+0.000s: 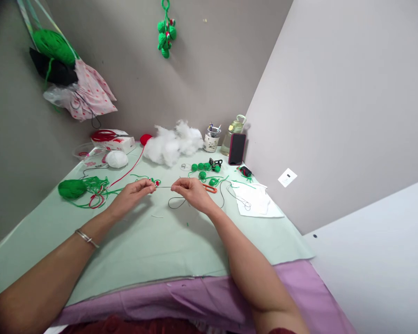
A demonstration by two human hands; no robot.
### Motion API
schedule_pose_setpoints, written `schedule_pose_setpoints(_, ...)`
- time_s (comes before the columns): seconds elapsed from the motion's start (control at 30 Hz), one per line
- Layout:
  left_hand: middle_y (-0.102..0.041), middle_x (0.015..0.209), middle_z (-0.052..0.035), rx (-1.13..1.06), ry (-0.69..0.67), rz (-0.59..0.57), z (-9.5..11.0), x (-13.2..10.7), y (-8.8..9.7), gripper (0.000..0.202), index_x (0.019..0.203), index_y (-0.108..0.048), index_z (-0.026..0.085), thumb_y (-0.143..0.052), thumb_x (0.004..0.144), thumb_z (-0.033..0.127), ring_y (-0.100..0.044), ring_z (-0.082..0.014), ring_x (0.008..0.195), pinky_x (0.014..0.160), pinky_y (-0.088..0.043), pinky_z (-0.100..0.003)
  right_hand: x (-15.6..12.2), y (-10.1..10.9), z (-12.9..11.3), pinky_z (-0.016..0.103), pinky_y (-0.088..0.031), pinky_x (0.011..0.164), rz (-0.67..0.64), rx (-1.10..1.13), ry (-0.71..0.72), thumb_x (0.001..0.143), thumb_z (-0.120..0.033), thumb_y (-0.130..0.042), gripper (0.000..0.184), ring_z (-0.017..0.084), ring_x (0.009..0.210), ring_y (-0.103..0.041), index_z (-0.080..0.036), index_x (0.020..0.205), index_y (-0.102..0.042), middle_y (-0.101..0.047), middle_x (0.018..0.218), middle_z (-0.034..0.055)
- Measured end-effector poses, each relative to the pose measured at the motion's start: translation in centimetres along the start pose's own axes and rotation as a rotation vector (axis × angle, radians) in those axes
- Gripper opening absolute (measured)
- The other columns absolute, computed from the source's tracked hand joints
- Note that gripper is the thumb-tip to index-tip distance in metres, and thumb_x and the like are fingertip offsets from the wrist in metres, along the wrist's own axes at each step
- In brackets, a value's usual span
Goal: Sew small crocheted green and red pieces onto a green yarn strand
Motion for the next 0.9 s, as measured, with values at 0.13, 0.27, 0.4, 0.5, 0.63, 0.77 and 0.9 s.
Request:
schedule_pose_setpoints(0.13,-0.055,0.072,-0.0007,-0.398,0.088,-0.122,-0.1,-0.2,-1.8,0.032,0.065,-0.055,0.019,-0.056,0.086,0.042,-0.056,-0.0153,0.076,0.089,-0.048,-0.035,0.1,-0.3,0.1,0.024,-0.022,0.049,0.040,-0.073,0.028,0.086,-0.039,-0.057,0.026,0.009,0.052,-0.028,-0.016,0.081,-0.068,-0.038,0.056,-0.0050)
schedule_pose_setpoints(0.27,-0.062,0.085,-0.0037,-0.550,0.138,-0.080,-0.5,-0.5,-2.3,0.024,0.075,-0.066,0.019,-0.066,0.081,0.042,-0.059,-0.0168,0.084,0.092,-0.048,-0.037,-0.4,-2.4,-1.0,0.022,-0.028,0.054,-0.011,-0.224,0.133,0.090,-0.032,-0.054,0.023,0.009,0.054,-0.034,-0.017,0.086,-0.071,-0.048,0.058,-0.0036)
schedule_pose_setpoints(0.4,-0.066,0.084,-0.0038,-0.253,0.050,0.055,-0.5,-0.5,-1.3,0.021,0.079,-0.071,0.020,-0.069,0.078,0.040,-0.059,-0.0191,0.085,0.088,-0.045,-0.035,-1.3,-4.4,-2.8,0.022,-0.029,0.059,-0.070,-0.357,0.266,0.093,-0.025,-0.052,0.021,0.009,0.056,-0.039,-0.019,0.091,-0.072,-0.056,0.061,-0.0027)
schedule_pose_setpoints(0.5,-0.064,0.081,-0.0025,0.017,-0.110,0.133,1.2,-0.9,-0.5,0.018,0.077,-0.070,0.021,-0.064,0.082,0.038,-0.057,-0.0192,0.083,0.087,-0.043,-0.034,-1.3,-3.4,-3.1,0.022,-0.030,0.059,0.008,-0.354,0.278,0.094,-0.027,-0.051,0.022,0.010,0.058,-0.042,-0.018,0.090,-0.071,-0.060,0.065,-0.0010)
schedule_pose_setpoints(0.63,-0.064,0.082,-0.0029,0.133,-0.264,0.005,2.8,-1.4,-2.2,0.018,0.078,-0.067,0.021,-0.057,0.087,0.033,-0.056,-0.0188,0.082,0.087,-0.042,-0.035,-0.8,-1.7,-2.6,0.022,-0.031,0.058,0.066,-0.315,0.232,0.092,-0.024,-0.052,0.021,0.009,0.055,-0.040,-0.017,0.084,-0.070,-0.057,0.062,-0.0019)
schedule_pose_setpoints(0.77,-0.058,0.076,-0.0014,0.124,-0.238,0.051,2.5,-1.3,-2.0,0.015,0.071,-0.064,0.021,-0.063,0.083,0.031,-0.054,-0.0184,0.079,0.083,-0.042,-0.034,-0.7,-1.6,-2.7,0.023,-0.029,0.057,0.060,-0.301,0.232,0.090,-0.022,-0.053,0.020,0.009,0.053,-0.037,-0.017,0.081,-0.069,-0.051,0.057,-0.0040)
schedule_pose_setpoints(0.9,-0.054,0.072,0.0008,0.066,-0.182,0.138,2.1,-1.1,-1.0,0.016,0.066,-0.061,0.021,-0.069,0.076,0.030,-0.052,-0.0177,0.078,0.083,-0.041,-0.033,-0.8,-1.9,-2.6,0.023,-0.027,0.055,0.052,-0.274,0.217,0.091,-0.027,-0.053,0.021,0.009,0.053,-0.036,-0.017,0.081,-0.069,-0.046,0.055,-0.0050)
Point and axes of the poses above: each hand's wrist, its own x-axis towards the middle knuckle, its own y-axis out of the back of the hand, z = x × y, the point moved 10 cm from there along x, towards the middle knuckle
